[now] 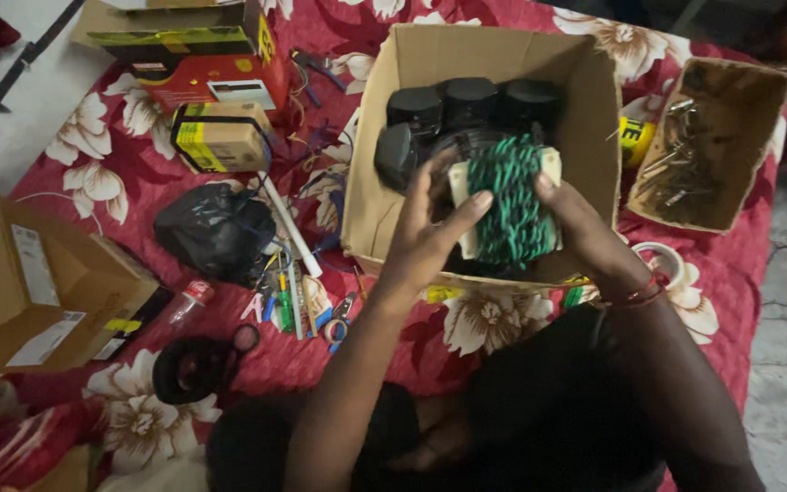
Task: The person sits on a bed and assembles a white electrical plug by inserting wires into terminals and tightening them with a screwdriver. They then handle a roll of green wire and a glue gun, placing them aside.
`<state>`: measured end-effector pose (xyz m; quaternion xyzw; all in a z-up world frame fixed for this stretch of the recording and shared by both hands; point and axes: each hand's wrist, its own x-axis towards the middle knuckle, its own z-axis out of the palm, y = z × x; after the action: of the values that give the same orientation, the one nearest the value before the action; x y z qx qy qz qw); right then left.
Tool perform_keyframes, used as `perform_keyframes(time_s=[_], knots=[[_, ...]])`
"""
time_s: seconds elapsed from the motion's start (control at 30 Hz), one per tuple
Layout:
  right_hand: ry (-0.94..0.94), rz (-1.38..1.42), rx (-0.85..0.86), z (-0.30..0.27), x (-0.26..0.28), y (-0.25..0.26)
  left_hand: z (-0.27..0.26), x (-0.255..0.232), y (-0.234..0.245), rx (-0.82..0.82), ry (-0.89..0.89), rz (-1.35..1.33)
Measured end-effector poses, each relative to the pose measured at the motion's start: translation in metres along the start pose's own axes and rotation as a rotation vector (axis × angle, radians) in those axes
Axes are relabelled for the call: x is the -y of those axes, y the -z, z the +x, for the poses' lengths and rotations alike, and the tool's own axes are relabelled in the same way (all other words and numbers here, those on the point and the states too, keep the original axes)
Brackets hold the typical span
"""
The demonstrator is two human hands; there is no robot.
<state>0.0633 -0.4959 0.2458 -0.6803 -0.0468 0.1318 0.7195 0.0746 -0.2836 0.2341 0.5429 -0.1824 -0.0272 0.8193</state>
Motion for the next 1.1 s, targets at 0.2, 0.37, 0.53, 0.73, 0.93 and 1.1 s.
perform_keyframes(time_s=[0.2,0.37,0.53,0.73,0.93,1.1], knots=[[0.030,0.381,-0.189,-0.035,-0.023,0.045,0.007,0.034,-0.030,0.072,0.023,0.163],[0.334,0.462,-0.274,-0.067,-0.040,0.120,0.006,0.039,-0.031,0.208,0.108,0.175],[0.242,0.397,-0.342,-0.079,-0.093,0.197,-0.002,0.054,-0.028,0.218,0.102,0.243],[-0.290,-0.012,-0.661,-0.028,-0.188,0.224,-0.007,0.065,-0.023,0.167,0.102,0.239],[-0.156,-0.190,-0.550,-0.017,-0.202,0.210,-0.017,0.065,-0.004,0.125,0.099,0.274],[0.021,-0.429,-0.412,0.001,-0.197,0.203,-0.026,0.064,0.005,0.077,0.029,0.395]])
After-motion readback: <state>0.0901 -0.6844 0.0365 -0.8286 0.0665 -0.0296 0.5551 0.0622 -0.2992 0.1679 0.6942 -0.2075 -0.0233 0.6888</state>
